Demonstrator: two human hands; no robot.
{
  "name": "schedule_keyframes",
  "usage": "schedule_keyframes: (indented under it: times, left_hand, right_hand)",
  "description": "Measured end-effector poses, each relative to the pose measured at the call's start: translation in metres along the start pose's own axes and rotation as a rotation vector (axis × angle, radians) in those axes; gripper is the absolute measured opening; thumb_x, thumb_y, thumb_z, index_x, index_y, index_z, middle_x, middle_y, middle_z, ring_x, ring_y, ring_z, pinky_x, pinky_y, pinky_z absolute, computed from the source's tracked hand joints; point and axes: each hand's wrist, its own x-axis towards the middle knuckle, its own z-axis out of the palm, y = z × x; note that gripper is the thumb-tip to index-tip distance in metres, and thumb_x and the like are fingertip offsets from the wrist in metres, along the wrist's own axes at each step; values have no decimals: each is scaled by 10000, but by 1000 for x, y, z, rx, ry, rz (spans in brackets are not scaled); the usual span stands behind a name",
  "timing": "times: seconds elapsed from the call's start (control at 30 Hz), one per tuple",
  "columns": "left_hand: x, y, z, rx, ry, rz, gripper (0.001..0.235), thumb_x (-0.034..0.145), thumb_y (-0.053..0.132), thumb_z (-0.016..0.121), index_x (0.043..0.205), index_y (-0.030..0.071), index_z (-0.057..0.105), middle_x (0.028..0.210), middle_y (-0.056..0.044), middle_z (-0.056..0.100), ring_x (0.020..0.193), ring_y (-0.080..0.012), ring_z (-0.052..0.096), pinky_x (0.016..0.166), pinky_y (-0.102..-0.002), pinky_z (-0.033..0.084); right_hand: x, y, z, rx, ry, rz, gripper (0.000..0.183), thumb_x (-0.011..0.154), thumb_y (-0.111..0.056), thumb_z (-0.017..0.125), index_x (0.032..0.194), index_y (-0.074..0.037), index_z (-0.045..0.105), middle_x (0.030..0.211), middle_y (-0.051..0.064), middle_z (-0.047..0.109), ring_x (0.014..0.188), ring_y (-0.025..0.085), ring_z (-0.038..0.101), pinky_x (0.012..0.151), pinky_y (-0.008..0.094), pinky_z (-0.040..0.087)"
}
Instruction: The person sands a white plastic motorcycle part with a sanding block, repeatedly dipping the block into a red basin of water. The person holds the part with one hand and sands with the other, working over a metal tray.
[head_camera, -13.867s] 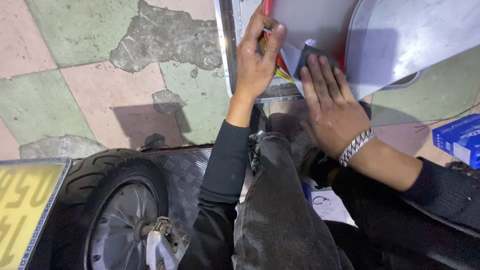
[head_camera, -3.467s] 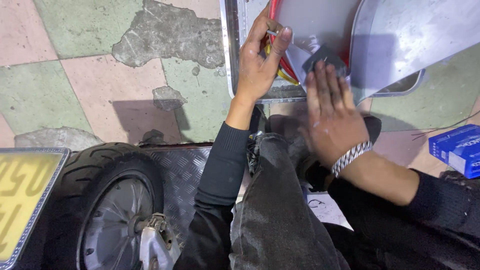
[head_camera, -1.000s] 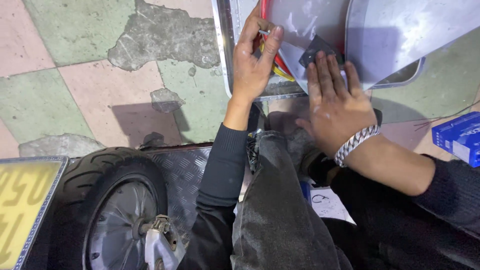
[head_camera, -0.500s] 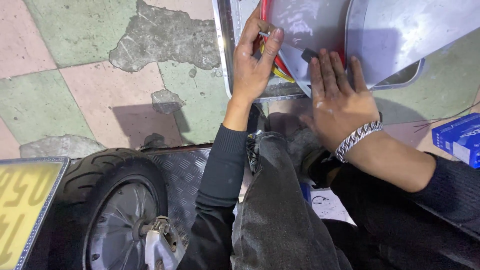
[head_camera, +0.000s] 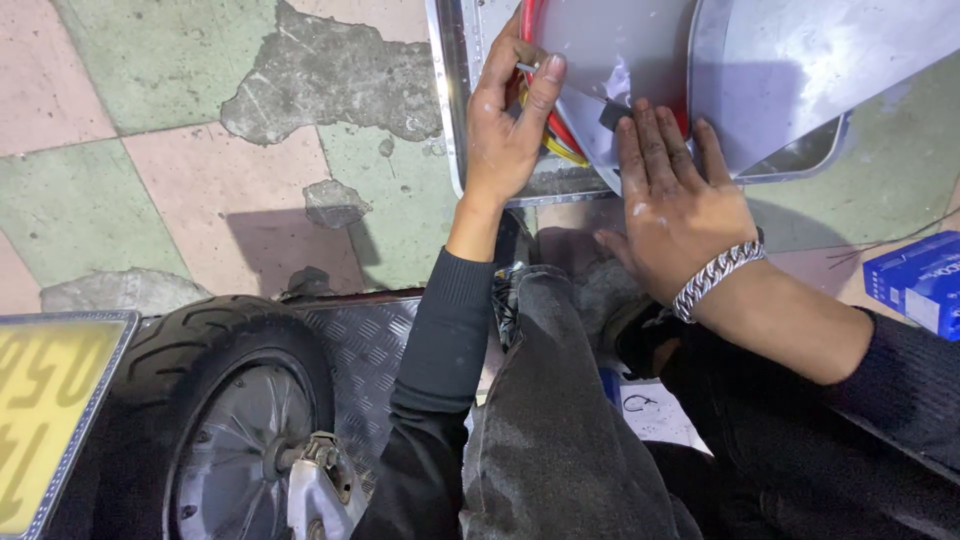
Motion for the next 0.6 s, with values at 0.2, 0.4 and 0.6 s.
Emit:
schedule_keyframes:
  times: [0.2,0.4,0.6]
  left_hand:
    - [1,7,1,18,3,-25,305,1038,419,520,960,125,504,968,42,474,720,-78,408,688,-218,341]
    - [-7,-7,0,42,12,-81,294,1039,414,546,1001,122,552,1095,56,554,675,-65,389,669,-225,338]
    - [-2,-5,1,61,-3,-81,249,1041,374,575,1144,150,611,894,76,518,660,-42,377,598,-233,300]
  right_hand:
    - [34,16,-30,132,-221,-23,880,1012,-582,323,1601,53,167,1638,272,256,1477,380,305,1176,495,264]
    - [42,47,-27,250,195,11,254,988,-225,718,1198,-128,823,959,93,799,764,384,741,700,531,595]
    - [28,65,-51,448,528,-122,218,1008,41,714,1219,70,761,1193,217,762,1080,373,728,947,443,552]
